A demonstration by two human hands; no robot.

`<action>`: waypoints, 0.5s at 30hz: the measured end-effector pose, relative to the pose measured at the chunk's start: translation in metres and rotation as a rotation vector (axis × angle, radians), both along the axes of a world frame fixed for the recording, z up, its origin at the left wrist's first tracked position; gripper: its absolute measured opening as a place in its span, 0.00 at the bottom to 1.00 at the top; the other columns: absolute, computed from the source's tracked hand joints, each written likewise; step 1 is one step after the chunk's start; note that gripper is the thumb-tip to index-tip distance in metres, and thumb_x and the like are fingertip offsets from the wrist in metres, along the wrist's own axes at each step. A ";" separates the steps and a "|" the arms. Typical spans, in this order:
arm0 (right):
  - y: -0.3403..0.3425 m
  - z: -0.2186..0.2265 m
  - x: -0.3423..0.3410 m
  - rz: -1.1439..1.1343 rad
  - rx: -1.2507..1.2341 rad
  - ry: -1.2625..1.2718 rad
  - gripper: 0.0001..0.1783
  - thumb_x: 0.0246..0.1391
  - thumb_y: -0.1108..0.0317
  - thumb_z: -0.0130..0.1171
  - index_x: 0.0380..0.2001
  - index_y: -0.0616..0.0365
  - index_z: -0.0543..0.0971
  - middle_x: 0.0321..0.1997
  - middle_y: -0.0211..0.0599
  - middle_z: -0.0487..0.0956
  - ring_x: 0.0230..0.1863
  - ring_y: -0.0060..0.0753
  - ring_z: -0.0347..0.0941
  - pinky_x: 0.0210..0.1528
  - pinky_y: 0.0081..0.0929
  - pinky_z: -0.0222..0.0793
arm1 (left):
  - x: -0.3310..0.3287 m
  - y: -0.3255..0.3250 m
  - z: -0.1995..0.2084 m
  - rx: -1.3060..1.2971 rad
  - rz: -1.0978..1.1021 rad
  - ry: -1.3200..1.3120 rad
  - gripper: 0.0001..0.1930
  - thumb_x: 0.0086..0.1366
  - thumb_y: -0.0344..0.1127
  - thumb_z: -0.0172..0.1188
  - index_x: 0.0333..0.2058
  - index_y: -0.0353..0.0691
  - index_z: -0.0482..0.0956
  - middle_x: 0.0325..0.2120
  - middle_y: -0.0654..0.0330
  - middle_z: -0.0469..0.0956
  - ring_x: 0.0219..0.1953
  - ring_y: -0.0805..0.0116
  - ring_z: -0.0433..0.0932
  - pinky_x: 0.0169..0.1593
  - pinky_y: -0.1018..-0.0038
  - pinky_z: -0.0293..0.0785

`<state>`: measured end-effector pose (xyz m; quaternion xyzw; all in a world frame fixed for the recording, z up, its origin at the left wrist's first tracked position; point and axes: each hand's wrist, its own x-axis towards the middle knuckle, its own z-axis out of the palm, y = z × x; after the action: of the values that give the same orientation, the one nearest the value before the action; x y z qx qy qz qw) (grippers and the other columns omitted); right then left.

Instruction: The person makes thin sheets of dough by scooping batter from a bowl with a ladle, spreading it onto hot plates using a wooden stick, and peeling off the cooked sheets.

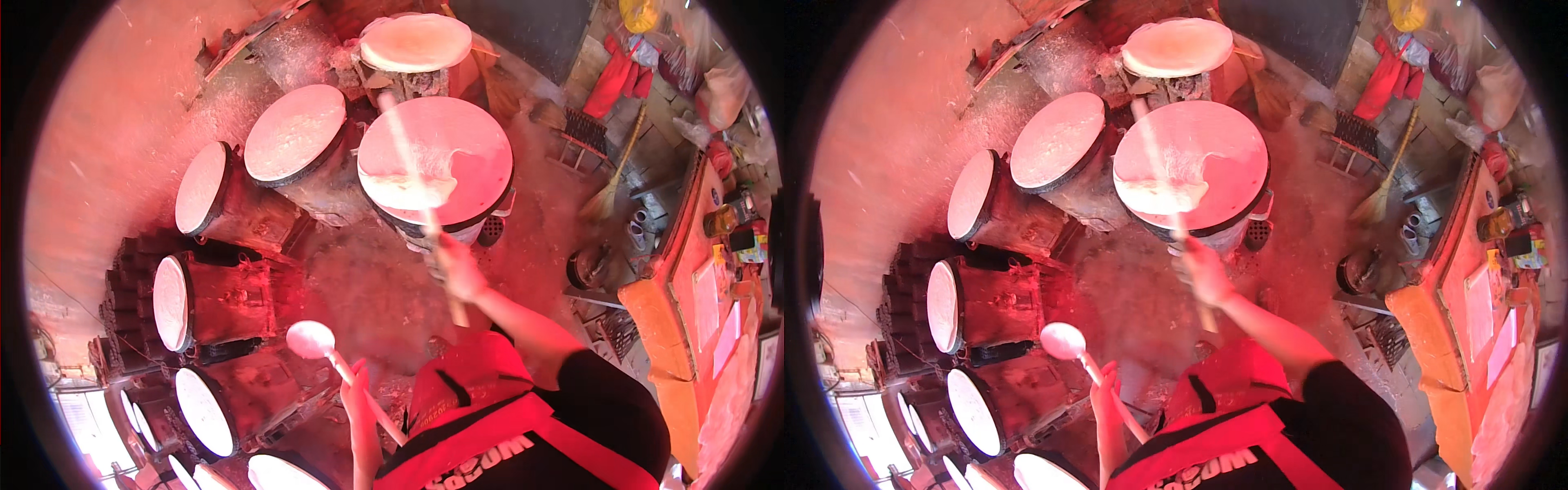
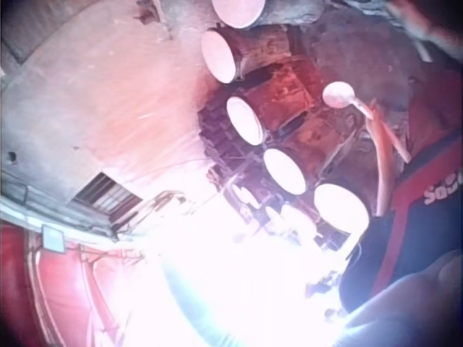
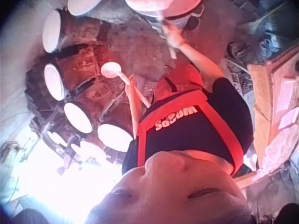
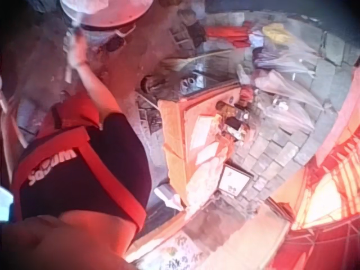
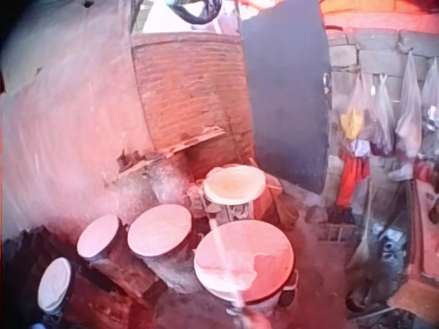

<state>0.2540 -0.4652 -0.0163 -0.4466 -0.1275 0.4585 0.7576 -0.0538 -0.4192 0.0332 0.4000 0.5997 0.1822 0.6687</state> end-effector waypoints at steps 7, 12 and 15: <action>0.255 -0.088 -0.028 -0.586 -0.186 -0.233 0.15 0.63 0.56 0.42 0.49 0.47 0.70 0.09 0.19 0.60 0.06 0.16 0.55 0.07 0.21 0.49 | -0.091 -0.040 -0.010 0.172 0.137 0.131 0.16 0.57 0.26 0.56 0.46 0.34 0.75 0.36 0.64 0.73 0.38 0.75 0.68 0.44 0.79 0.62; 0.185 -0.064 -0.082 -0.427 -0.002 0.245 0.16 0.63 0.55 0.41 0.54 0.37 0.65 0.12 0.18 0.59 0.07 0.16 0.53 0.07 0.19 0.48 | -0.114 -0.038 -0.022 0.059 0.191 0.149 0.16 0.57 0.27 0.56 0.46 0.33 0.75 0.41 0.62 0.73 0.42 0.74 0.68 0.48 0.77 0.61; 0.112 -0.021 -0.084 -0.415 -0.168 0.235 0.22 0.63 0.60 0.44 0.60 0.34 0.60 0.12 0.18 0.59 0.08 0.14 0.54 0.08 0.17 0.47 | -0.087 -0.020 -0.014 0.039 0.148 0.143 0.16 0.57 0.27 0.56 0.46 0.34 0.75 0.38 0.65 0.73 0.38 0.76 0.68 0.43 0.79 0.61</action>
<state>0.1700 -0.3534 -0.0369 -0.4682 0.0946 0.3508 0.8055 -0.1408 -0.4387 0.0192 0.3794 0.6703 0.2135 0.6009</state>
